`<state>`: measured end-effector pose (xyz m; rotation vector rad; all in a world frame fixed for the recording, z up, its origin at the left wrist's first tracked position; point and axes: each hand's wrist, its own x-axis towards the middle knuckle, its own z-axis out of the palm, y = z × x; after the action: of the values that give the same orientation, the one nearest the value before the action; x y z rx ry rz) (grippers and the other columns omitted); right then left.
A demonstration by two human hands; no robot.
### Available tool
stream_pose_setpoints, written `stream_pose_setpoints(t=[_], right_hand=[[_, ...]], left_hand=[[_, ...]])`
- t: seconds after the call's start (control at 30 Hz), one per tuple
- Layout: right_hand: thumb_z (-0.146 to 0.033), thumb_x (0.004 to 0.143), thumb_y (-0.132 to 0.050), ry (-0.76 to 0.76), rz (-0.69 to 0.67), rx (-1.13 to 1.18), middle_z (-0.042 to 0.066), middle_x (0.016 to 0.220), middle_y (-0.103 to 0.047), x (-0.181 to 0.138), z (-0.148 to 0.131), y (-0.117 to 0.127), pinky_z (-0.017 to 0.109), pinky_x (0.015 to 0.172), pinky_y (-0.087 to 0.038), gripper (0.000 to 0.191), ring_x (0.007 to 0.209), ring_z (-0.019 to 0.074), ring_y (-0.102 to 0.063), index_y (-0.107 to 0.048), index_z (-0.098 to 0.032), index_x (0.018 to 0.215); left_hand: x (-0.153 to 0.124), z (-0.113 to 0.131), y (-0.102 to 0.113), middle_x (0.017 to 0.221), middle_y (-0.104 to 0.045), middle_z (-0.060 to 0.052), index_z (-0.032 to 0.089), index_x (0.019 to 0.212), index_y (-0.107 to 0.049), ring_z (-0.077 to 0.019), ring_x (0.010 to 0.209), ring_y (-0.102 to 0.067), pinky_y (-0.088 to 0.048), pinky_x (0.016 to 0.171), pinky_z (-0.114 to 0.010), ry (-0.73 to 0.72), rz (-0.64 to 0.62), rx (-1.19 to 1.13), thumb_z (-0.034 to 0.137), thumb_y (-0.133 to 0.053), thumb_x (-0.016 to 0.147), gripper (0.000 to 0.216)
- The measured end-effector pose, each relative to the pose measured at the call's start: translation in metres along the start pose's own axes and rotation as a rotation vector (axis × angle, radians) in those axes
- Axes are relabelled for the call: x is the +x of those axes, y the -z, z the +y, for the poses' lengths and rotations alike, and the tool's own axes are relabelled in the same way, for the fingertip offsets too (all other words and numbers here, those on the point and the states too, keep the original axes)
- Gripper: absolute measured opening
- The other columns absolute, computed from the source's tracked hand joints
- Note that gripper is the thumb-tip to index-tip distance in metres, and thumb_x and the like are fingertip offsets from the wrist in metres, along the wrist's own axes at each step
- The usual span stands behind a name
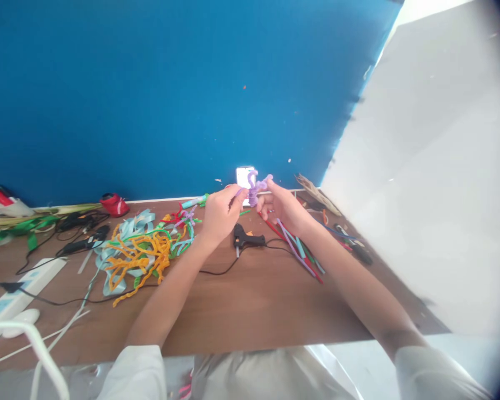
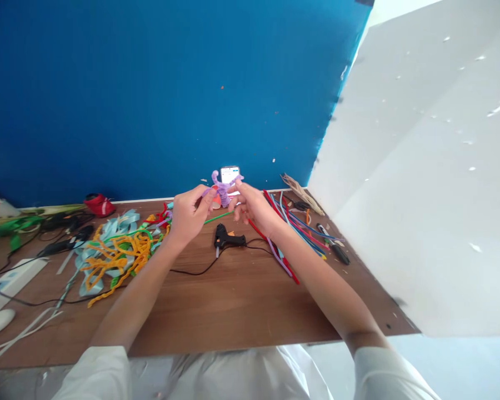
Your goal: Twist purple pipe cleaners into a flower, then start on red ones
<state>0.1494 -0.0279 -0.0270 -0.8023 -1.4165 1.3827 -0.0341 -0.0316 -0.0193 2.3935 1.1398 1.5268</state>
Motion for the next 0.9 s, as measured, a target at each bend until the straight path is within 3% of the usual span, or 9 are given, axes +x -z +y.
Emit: stream_pose_setpoints(t=[0.07, 0.13, 0.37, 0.53, 0.63, 0.7, 0.8, 0.9], right_hand=[[-0.074, 0.089, -0.048, -0.117, -0.165, 0.069, 0.003, 0.068, -0.063, 0.002, 0.002, 0.0, 0.022, 0.038, -0.027, 0.055, 0.049, 0.0119, -0.054, -0.06, -0.02, 0.087], [-0.074, 0.088, -0.049, -0.144, -0.233, 0.091, 0.004, 0.066, -0.064, 0.001, 0.002, -0.003, 0.022, 0.038, -0.028, 0.057, 0.049, 0.0116, -0.055, -0.06, -0.019, 0.079], [-0.047, 0.083, -0.073, -0.07, -0.167, 0.134, 0.001, 0.078, -0.07, -0.004, -0.009, -0.003, 0.018, 0.041, -0.035, 0.031, 0.057, 0.0106, -0.06, -0.064, -0.02, 0.097], [-0.039, 0.084, -0.071, -0.032, -0.15, 0.072, 0.0, 0.073, -0.069, -0.006, -0.01, 0.0, 0.019, 0.045, -0.039, 0.028, 0.056, 0.0107, -0.059, -0.066, -0.02, 0.104], [-0.034, 0.085, -0.07, 0.127, -0.11, -0.091, 0.001, 0.084, -0.072, -0.008, -0.007, -0.003, 0.022, 0.051, -0.043, 0.036, 0.065, 0.0131, -0.064, -0.064, -0.023, 0.118], [-0.028, 0.087, -0.065, 0.305, -0.014, -0.32, 0.001, 0.086, -0.072, -0.008, -0.003, -0.004, 0.026, 0.059, -0.047, 0.045, 0.069, 0.0148, -0.064, -0.059, -0.025, 0.131], [-0.017, 0.089, -0.055, 0.591, 0.202, -0.79, 0.001, 0.085, -0.073, -0.006, 0.008, -0.002, 0.031, 0.068, -0.048, 0.056, 0.07, 0.0166, -0.061, -0.053, -0.028, 0.144], [-0.015, 0.09, -0.052, 0.8, 0.205, -1.12, 0.001, 0.084, -0.074, -0.003, 0.021, 0.004, 0.031, 0.071, -0.047, 0.052, 0.073, 0.0176, -0.061, -0.06, -0.03, 0.14]], left_hand=[[0.0, -0.004, -0.002, 0.064, -0.063, -0.001, 0.018, 0.071, -0.06, -0.0117, 0.058, -0.054, -0.036, 0.061, -0.026, -0.094, -0.002, 0.108, 0.035, -0.048, 0.102, 0.038], [0.0, -0.007, -0.003, 0.07, -0.068, -0.002, 0.017, 0.078, -0.064, -0.0128, 0.063, -0.057, -0.037, 0.063, -0.027, -0.149, -0.007, 0.167, 0.034, -0.047, 0.103, 0.034], [-0.001, -0.009, 0.0, 0.079, -0.071, -0.005, 0.019, 0.087, -0.069, -0.0146, 0.07, -0.059, -0.037, 0.066, -0.027, -0.175, -0.029, 0.181, 0.036, -0.044, 0.104, 0.035], [-0.002, -0.005, -0.003, 0.073, -0.066, -0.004, 0.019, 0.078, -0.065, -0.0146, 0.065, -0.053, -0.035, 0.065, -0.028, -0.079, -0.077, 0.126, 0.037, -0.046, 0.102, 0.035], [-0.002, 0.0, -0.004, 0.066, -0.062, -0.002, 0.018, 0.072, -0.06, -0.0137, 0.062, -0.049, -0.032, 0.062, -0.028, -0.037, -0.061, 0.099, 0.036, -0.048, 0.1, 0.035], [-0.001, 0.003, -0.004, 0.058, -0.055, 0.0, 0.018, 0.065, -0.055, -0.0125, 0.056, -0.045, -0.03, 0.058, -0.028, 0.063, -0.049, 0.022, 0.038, -0.051, 0.098, 0.038], [0.001, 0.004, -0.007, 0.046, -0.047, 0.004, 0.019, 0.062, -0.052, -0.0108, 0.045, -0.043, -0.029, 0.05, -0.026, 0.321, -0.071, -0.282, 0.04, -0.054, 0.094, 0.039], [0.003, 0.002, -0.009, 0.042, -0.042, 0.006, 0.019, 0.062, -0.054, -0.0086, 0.037, -0.038, -0.029, 0.044, -0.025, 0.506, -0.101, -0.59, 0.039, -0.058, 0.09, 0.035]])
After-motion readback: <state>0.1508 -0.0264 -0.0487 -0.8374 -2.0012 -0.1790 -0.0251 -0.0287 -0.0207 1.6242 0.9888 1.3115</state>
